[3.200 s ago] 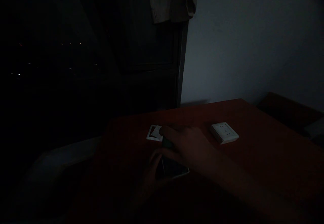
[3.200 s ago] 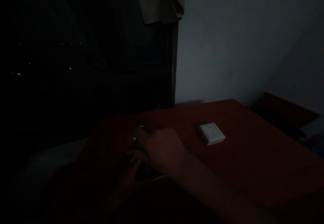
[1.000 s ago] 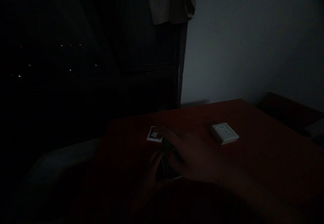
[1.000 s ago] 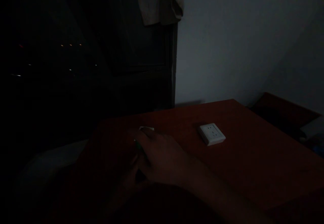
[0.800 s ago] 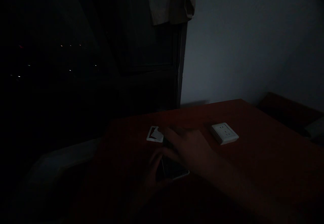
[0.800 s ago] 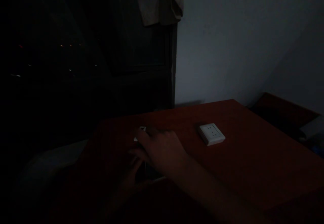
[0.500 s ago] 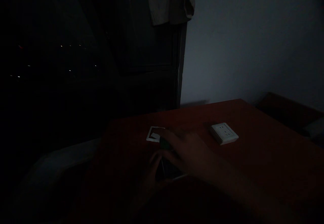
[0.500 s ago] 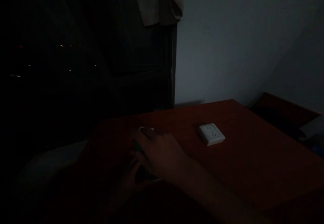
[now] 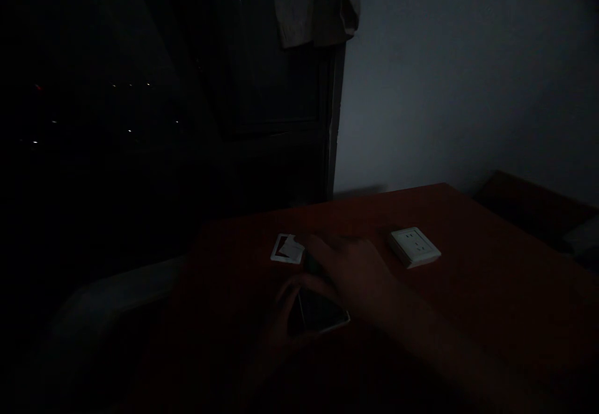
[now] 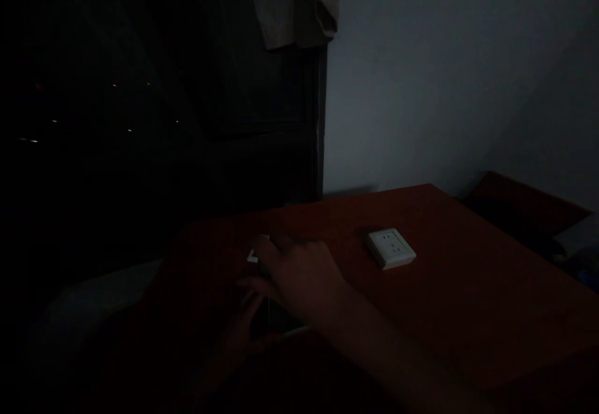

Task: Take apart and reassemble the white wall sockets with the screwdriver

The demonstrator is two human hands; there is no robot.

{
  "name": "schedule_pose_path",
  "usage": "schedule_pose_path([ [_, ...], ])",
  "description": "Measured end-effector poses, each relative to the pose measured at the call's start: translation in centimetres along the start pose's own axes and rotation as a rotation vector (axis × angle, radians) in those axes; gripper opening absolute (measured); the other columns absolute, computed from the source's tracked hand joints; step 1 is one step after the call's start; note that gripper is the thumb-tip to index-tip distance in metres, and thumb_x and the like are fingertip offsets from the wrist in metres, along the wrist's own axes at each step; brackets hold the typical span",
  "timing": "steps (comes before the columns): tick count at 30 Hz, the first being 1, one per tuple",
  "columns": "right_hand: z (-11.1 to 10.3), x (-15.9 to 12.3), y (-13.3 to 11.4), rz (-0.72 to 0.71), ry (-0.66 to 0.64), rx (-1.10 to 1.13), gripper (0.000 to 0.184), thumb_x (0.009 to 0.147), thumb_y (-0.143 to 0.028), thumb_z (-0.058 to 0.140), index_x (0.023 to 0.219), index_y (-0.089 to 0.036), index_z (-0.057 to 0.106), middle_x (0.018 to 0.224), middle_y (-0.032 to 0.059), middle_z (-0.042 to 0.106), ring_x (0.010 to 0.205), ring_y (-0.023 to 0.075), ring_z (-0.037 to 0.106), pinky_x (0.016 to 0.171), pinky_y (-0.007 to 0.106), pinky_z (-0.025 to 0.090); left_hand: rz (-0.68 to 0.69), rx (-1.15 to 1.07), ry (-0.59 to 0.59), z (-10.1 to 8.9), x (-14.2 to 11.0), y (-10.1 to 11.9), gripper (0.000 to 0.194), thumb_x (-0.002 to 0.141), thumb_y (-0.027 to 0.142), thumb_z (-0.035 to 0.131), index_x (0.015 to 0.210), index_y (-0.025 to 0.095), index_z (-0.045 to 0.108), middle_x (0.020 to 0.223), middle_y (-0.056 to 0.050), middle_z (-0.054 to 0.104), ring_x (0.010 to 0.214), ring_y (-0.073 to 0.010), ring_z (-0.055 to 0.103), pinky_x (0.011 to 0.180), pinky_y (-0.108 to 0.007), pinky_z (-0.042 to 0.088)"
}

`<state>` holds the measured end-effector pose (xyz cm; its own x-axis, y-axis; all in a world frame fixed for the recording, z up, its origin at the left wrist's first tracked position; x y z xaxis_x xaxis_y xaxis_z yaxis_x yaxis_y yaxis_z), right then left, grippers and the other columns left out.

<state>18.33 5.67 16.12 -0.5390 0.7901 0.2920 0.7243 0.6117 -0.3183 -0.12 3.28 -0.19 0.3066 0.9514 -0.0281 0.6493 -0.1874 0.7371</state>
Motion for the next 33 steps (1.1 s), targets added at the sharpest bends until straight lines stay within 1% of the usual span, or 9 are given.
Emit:
schedule_pose_path([
  [5,-0.5,-0.4,-0.1,-0.106,-0.02,0.216,0.059,0.085,-0.016,0.049,0.141,-0.019,0.032,0.131,0.0124,0.056,0.11,0.0229,0.059,0.086,0.036,0.049,0.028,0.014,0.007,-0.1,-0.2,-0.3,0.081,0.075,0.046,0.069,0.144,0.023,0.033,0.152,-0.012,0.031,0.138,-0.0328,0.03,0.111,-0.051,0.03],
  [9,-0.2,-0.3,0.0,-0.051,-0.009,0.092,0.041,0.091,-0.03,0.049,0.131,-0.02,0.046,0.119,0.0123,0.063,0.098,0.0256,0.065,0.076,0.037,0.052,-0.013,0.09,-0.012,-0.1,-0.2,0.0,0.082,0.072,0.046,0.072,0.143,0.021,0.037,0.15,-0.015,0.034,0.137,-0.0358,0.033,0.11,-0.052,0.032],
  [12,0.0,-0.2,0.1,0.005,0.001,0.027,0.044,0.091,-0.038,0.048,0.13,-0.017,0.048,0.108,0.0133,0.067,0.088,0.0271,0.066,0.07,0.039,0.052,0.008,0.094,-0.008,-0.1,0.0,0.0,0.083,0.071,0.044,0.073,0.142,0.021,0.037,0.149,-0.015,0.035,0.136,-0.0358,0.034,0.11,-0.052,0.032],
  [17,-0.2,-0.6,0.0,-0.121,0.019,0.249,0.058,0.087,-0.018,0.047,0.142,-0.018,0.03,0.134,0.0122,0.055,0.112,0.0217,0.058,0.088,0.035,0.049,0.06,0.054,0.034,0.3,-0.1,-0.9,0.081,0.076,0.045,0.069,0.145,0.026,0.031,0.152,-0.011,0.031,0.138,-0.0332,0.031,0.111,-0.052,0.031],
  [22,0.3,-0.3,0.3,0.016,0.017,0.031,0.037,0.092,-0.037,0.048,0.125,-0.021,0.05,0.113,0.0114,0.066,0.092,0.0241,0.066,0.072,0.035,0.051,0.049,0.107,-0.002,0.2,-0.1,-1.0,0.084,0.073,0.046,0.072,0.145,0.023,0.033,0.153,-0.013,0.029,0.139,-0.035,0.028,0.112,-0.053,0.029],
  [24,0.3,-0.3,0.3,0.029,0.011,0.043,0.04,0.092,-0.035,0.047,0.129,-0.02,0.046,0.113,0.0128,0.065,0.094,0.0243,0.065,0.074,0.036,0.051,0.05,0.097,0.014,0.1,-0.1,-0.6,0.084,0.073,0.047,0.072,0.144,0.022,0.034,0.152,-0.013,0.03,0.139,-0.0351,0.028,0.112,-0.053,0.028],
  [28,0.0,-0.7,0.3,-0.092,0.021,0.24,0.059,0.087,-0.019,0.048,0.143,-0.02,0.027,0.132,0.012,0.055,0.112,0.0212,0.058,0.088,0.035,0.048,0.036,0.052,0.019,-0.2,-0.1,0.2,0.08,0.074,0.048,0.071,0.142,0.022,0.037,0.151,-0.013,0.034,0.138,-0.0342,0.031,0.112,-0.051,0.029],
  [30,0.0,-0.7,0.3,-0.09,0.026,0.214,0.054,0.09,-0.022,0.048,0.141,-0.022,0.031,0.13,0.0103,0.057,0.109,0.021,0.06,0.085,0.034,0.049,0.02,0.046,-0.003,-0.2,-0.1,0.2,0.08,0.074,0.045,0.071,0.142,0.021,0.037,0.151,-0.014,0.032,0.138,-0.0342,0.03,0.112,-0.051,0.03],
  [33,0.3,-0.3,0.4,-0.017,0.026,0.049,0.041,0.094,-0.038,0.046,0.132,-0.024,0.045,0.114,0.0097,0.065,0.09,0.023,0.066,0.071,0.034,0.051,0.003,0.044,-0.017,-0.1,-0.1,-0.1,0.085,0.072,0.043,0.073,0.144,0.021,0.033,0.153,-0.014,0.028,0.139,-0.0356,0.028,0.111,-0.052,0.03],
])
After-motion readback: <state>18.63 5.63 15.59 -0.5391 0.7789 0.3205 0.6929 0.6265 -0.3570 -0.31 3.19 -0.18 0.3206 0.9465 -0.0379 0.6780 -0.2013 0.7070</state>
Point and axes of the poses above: each hand's wrist, its own x-axis towards the middle knuckle, its own z-axis out of the palm, y = z × x, the point moved 1 cm from there along x, towards the middle knuckle
